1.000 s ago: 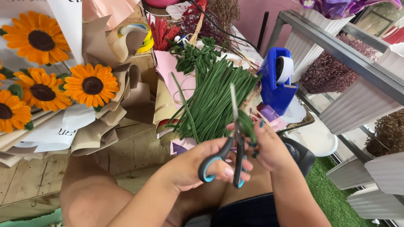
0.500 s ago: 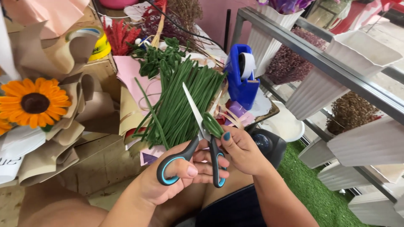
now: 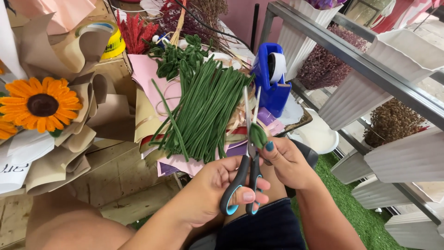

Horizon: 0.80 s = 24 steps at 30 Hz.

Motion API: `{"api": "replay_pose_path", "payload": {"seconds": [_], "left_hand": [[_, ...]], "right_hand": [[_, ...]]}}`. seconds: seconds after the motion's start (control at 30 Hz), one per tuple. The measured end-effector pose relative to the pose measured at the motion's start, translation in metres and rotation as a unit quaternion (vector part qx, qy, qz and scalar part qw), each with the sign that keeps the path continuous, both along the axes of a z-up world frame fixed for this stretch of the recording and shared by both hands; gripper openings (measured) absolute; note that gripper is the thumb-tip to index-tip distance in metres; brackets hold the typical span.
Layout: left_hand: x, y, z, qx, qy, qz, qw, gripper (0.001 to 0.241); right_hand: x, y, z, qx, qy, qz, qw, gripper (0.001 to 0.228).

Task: The person is crafting flowers and leaves using green and yellow pipe cleaners, bending them into shapes and assembling them into bouquets.

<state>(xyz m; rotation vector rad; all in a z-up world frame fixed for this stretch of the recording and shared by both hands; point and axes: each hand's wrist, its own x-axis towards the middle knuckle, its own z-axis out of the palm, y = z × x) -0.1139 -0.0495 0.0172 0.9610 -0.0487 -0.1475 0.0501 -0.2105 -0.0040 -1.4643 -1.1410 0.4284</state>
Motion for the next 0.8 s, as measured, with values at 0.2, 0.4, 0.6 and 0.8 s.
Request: {"api": "replay_pose_path", "payload": {"seconds": [0.2, 0.4, 0.6, 0.8], "left_hand": [[-0.002, 0.020, 0.010, -0.014, -0.021, 0.110, 0.994, 0.052], [0.015, 0.053, 0.047, 0.218, 0.068, 0.296, 0.927, 0.057], [0.066, 0.108, 0.046, 0.738, 0.109, 0.303, 0.594, 0.045], [0.158, 0.190, -0.050, 0.946, 0.130, 0.089, 0.283, 0.038]], "right_hand": [[0.009, -0.011, -0.029, -0.003, 0.023, -0.013, 1.000, 0.049], [0.020, -0.044, -0.051, 0.020, 0.088, -0.065, 0.994, 0.048], [0.022, -0.094, -0.054, 0.022, 0.126, -0.114, 0.985, 0.050], [0.016, -0.132, -0.056, 0.020, 0.125, -0.147, 0.981, 0.052]]}}
